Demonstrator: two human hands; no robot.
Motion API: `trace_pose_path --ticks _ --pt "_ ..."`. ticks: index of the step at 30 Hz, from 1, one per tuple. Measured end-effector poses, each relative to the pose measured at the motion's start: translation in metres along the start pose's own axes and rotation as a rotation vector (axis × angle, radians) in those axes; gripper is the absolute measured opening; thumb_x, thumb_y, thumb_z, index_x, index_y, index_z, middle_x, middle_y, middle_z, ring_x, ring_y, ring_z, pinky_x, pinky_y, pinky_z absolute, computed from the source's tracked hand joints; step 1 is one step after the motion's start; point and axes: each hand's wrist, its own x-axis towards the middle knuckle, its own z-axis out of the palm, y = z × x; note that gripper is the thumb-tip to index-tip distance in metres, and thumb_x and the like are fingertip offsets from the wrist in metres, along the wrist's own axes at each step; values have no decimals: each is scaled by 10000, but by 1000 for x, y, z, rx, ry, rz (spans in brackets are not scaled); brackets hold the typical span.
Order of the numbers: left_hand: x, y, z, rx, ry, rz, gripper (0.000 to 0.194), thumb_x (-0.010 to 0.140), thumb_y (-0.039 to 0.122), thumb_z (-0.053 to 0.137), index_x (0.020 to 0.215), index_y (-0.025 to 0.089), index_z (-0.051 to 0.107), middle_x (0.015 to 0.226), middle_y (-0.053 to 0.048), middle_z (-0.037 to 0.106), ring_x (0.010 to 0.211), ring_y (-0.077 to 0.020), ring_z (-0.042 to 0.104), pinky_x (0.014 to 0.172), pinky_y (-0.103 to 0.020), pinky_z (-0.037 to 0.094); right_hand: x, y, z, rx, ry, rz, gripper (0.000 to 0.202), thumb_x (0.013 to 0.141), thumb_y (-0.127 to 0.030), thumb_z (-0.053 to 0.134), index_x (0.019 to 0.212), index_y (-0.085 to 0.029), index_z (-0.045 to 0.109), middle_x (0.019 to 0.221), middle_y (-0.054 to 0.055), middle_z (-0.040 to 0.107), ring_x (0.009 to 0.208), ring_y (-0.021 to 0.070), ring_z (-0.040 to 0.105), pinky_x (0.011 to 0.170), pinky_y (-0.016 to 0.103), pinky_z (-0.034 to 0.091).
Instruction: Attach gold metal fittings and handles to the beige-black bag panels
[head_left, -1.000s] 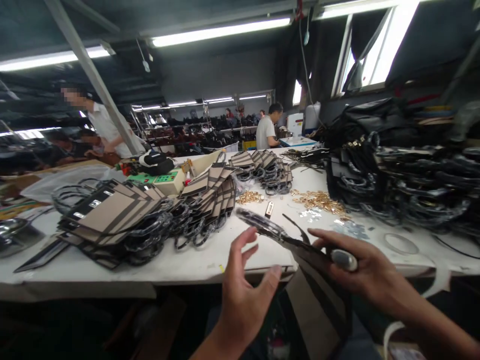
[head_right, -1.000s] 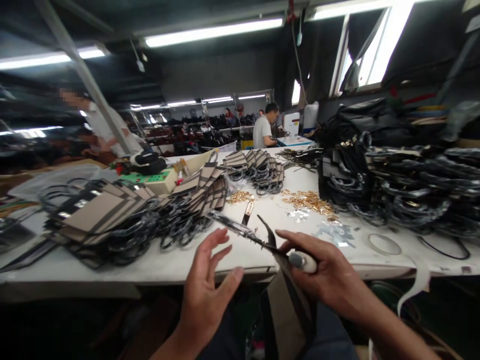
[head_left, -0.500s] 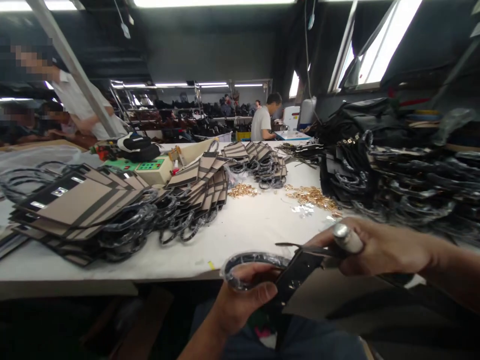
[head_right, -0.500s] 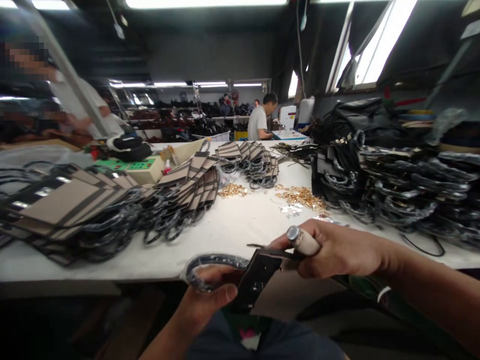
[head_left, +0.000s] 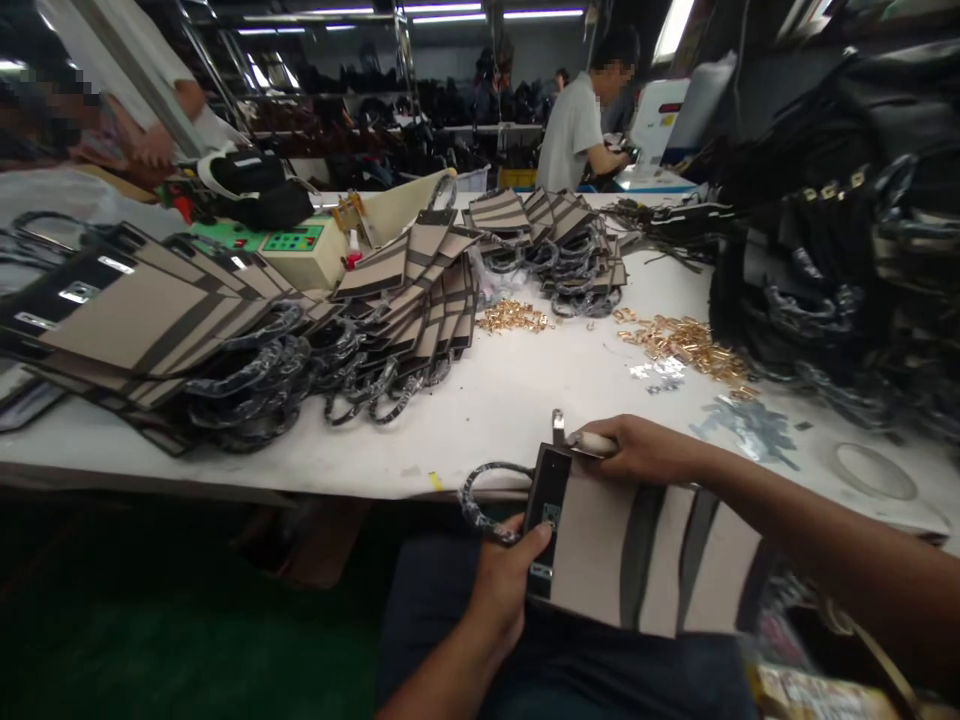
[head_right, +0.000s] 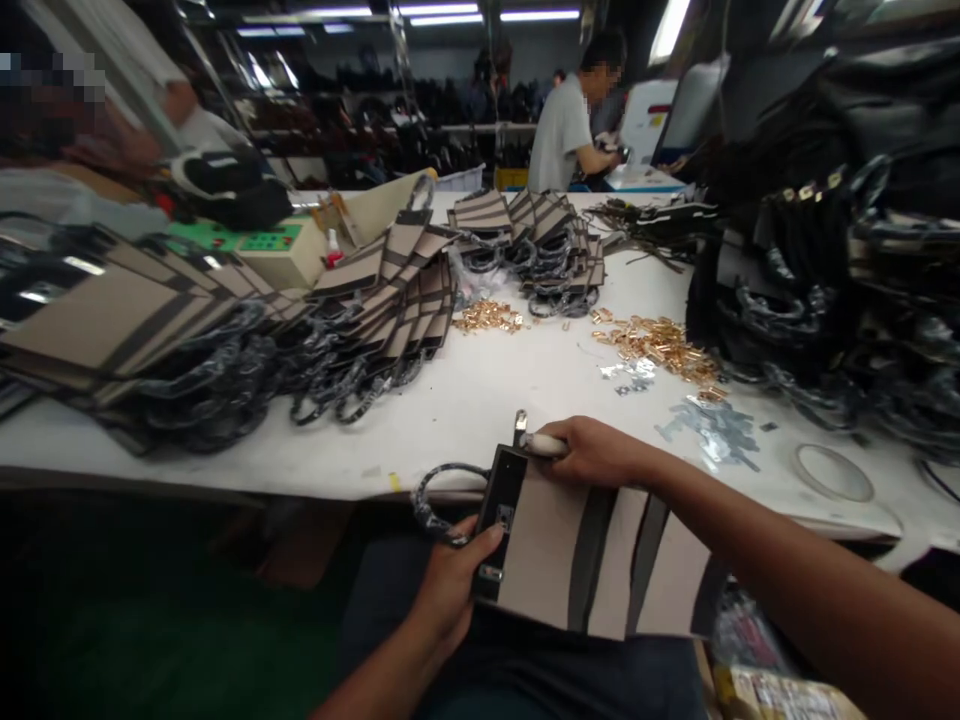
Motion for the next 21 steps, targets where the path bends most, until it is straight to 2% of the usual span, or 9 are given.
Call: trace_pose_path --ticks 3,7,11,15,18,21 --pt "13 -9 -2 -32 79 -22 528 612 461 976 968 107 813 836 -115 791 751 -247 740 732 -328 567 22 14 6 -103 82 -25 340 764 -331 733 1081 -231 805 977 33 788 879 264 700 786 339 529" --pt "16 -12 1 -54 158 -50 520 594 458 984 931 109 800 834 -111 789 722 -235 730 715 -329 566 20 27 2 -192 174 -59 457 791 -287 681 1242 -241 746 1152 66 775 966 274 714 891 377 539" --pt "11 -9 10 -49 187 -57 488 611 461 975 913 126 791 861 -100 788 731 -226 724 692 -314 556 -1 43 -12 -276 256 -64 404 810 -271 646 1205 -269 730 1071 40 778 874 245 712 802 355 542" --pt "12 -6 16 -62 203 -57 451 588 438 977 840 131 765 795 -84 777 676 -207 705 664 -302 547 -19 60 -20 -435 439 52 242 822 -410 731 1038 -304 758 827 14 760 666 231 665 627 348 474" --pt "18 -2 20 -101 217 -64 449 561 412 974 826 119 762 753 -90 776 650 -213 708 662 -312 556 -29 61 -17 -509 576 8 245 866 -483 722 1020 -296 760 963 35 788 749 256 705 655 361 467" --pt "22 0 25 -145 214 -78 456 555 406 972 833 112 762 747 -98 781 633 -217 715 654 -313 554 -35 50 -4 -434 691 -66 312 926 -525 684 1093 -269 747 1076 70 784 780 261 706 686 377 490"
